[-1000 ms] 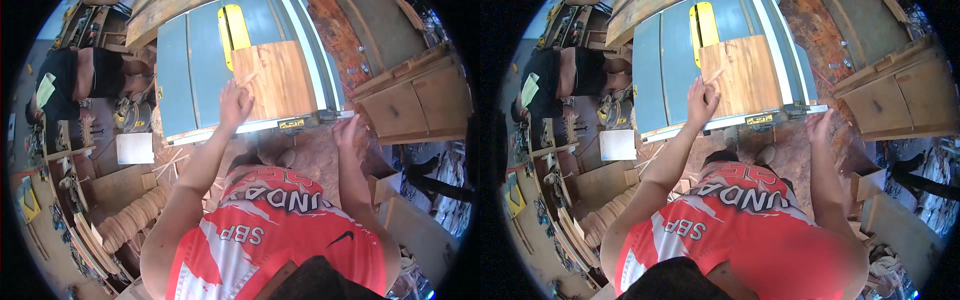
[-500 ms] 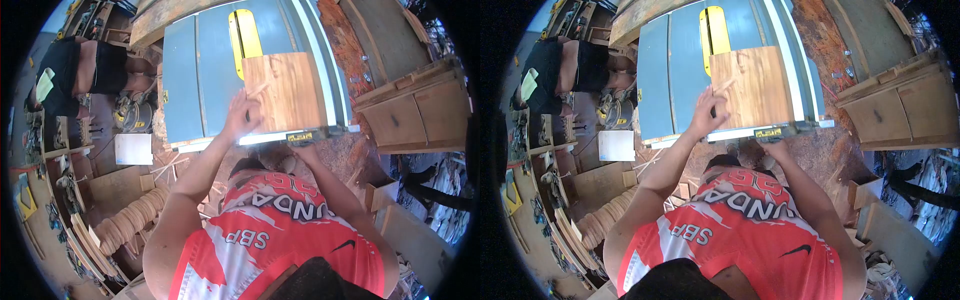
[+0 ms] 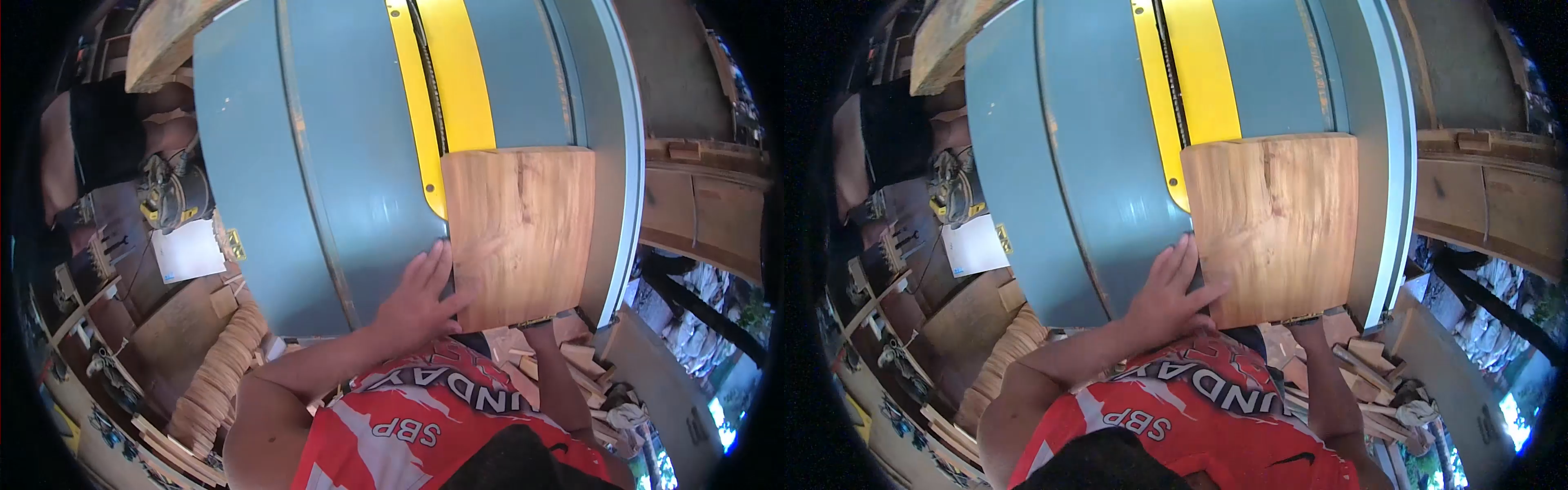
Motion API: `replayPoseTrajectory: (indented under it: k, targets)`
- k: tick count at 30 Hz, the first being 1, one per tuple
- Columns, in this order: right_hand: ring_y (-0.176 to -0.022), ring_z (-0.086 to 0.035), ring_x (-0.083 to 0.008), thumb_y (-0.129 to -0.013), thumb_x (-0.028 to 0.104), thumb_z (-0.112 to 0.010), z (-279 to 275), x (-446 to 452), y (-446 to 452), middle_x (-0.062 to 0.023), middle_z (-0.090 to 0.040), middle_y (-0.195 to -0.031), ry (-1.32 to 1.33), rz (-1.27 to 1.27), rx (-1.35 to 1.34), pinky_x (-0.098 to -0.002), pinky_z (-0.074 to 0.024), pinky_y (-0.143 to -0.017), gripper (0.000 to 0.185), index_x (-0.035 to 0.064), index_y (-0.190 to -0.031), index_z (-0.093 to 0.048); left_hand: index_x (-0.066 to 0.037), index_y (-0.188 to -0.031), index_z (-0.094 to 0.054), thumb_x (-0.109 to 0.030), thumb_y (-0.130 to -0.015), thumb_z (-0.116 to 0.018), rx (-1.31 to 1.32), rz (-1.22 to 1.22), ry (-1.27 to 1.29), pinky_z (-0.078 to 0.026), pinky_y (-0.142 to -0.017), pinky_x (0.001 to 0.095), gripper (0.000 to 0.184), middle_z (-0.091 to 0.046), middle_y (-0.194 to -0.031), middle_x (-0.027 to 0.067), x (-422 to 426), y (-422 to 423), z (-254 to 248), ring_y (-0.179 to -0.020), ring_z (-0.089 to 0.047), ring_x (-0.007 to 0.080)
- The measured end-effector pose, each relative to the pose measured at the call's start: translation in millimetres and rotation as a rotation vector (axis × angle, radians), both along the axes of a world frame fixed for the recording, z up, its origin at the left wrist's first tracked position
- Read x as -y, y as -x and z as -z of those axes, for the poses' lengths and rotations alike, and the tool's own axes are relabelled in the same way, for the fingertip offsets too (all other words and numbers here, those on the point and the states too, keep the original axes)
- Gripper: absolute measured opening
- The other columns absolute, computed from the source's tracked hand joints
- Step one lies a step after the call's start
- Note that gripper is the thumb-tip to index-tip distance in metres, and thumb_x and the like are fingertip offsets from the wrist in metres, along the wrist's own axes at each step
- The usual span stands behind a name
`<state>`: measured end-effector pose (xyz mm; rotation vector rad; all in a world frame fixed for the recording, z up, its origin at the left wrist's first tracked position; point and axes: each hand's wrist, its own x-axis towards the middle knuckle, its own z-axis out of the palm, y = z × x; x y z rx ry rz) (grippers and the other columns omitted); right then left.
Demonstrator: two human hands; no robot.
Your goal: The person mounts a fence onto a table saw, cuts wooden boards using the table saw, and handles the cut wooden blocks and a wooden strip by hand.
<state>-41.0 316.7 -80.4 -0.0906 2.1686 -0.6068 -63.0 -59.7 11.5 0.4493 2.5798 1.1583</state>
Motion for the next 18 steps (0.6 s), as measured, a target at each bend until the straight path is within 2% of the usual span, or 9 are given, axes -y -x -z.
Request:
replayPoseTrajectory:
  k: [3, 6, 10, 12, 15, 18]
  targets:
    - [-0.127, -0.046, -0.0317, -0.073, 0.023, -0.081, 17, -21, -21, -0.0114, -0.053, -0.136, -0.03, 0.015, -0.054, -0.045, -0.0298, -0.112, 0.072, 0.0071, -0.135, -0.048, -0.026, -0.136, -0.051, -0.039, -0.07, -0.077, 0.004, 0.0, -0.001, -0.03, -0.107, 0.0578, 0.073, -0.029, -0.144, 0.0381, 0, 0, 0, -0.138, -0.03, 0.05]
    - [-0.131, -0.044, -0.0311, -0.077, 0.025, -0.079, 7, -24, -18, -0.0117, -0.05, -0.14, -0.028, 0.055, 0.068, -0.045, -0.0291, -0.112, 0.071, 0.0076, -0.137, -0.047, -0.028, -0.138, -0.05, -0.039, -0.07, -0.077, 0.008, 0.002, 0.018, -0.032, -0.107, 0.057, 0.074, -0.029, -0.144, 0.0378, -1, -2, 1, -0.138, -0.03, 0.0499]
    - [-0.131, -0.045, -0.0309, -0.08, 0.024, -0.077, -5, -16, -6, -0.0146, -0.051, -0.139, -0.031, 0.153, 0.073, -0.0413, -0.0319, -0.111, 0.066, 0.007, -0.137, -0.047, -0.029, -0.139, -0.049, -0.039, -0.07, -0.077, 0.014, 0.004, 0.004, -0.032, -0.107, 0.0566, 0.075, -0.028, -0.145, 0.0378, -3, -2, 1, -0.138, -0.029, 0.0501]
    - [-0.133, -0.044, -0.0302, -0.087, 0.027, -0.069, -26, -11, 16, -0.0171, -0.051, -0.139, -0.18, 0.088, 0.309, -0.0416, -0.0359, -0.109, 0.056, 0.0043, -0.134, -0.05, -0.028, -0.138, -0.05, -0.039, -0.071, -0.077, 0.045, -0.007, 0.014, -0.031, -0.107, 0.0567, 0.074, -0.026, -0.146, 0.038, -4, -5, 2, -0.14, -0.026, 0.0506]
    - [-0.125, -0.053, -0.0314, -0.089, 0.037, -0.065, 68, -155, -14, -0.0204, -0.058, -0.129, -0.339, -0.01, 0.123, -0.0417, -0.0417, -0.104, 0.051, 0.0023, -0.126, -0.057, -0.027, -0.138, -0.05, -0.04, -0.069, -0.078, 0.029, 0.007, 0.032, -0.028, -0.109, 0.0573, 0.076, -0.022, -0.148, 0.038, -3, -6, 6, -0.141, -0.021, 0.0504]
    - [-0.123, -0.053, -0.0315, -0.089, 0.038, -0.064, 48, -128, 72, -0.0204, -0.059, -0.128, -0.249, 0.354, -0.066, -0.0418, -0.0421, -0.103, 0.051, 0.0024, -0.125, -0.057, -0.024, -0.139, -0.049, -0.043, -0.069, -0.079, 0.047, -0.004, 0.037, -0.023, -0.111, 0.0581, 0.079, -0.017, -0.15, 0.0383, -3, -5, 4, -0.142, -0.017, 0.0516]
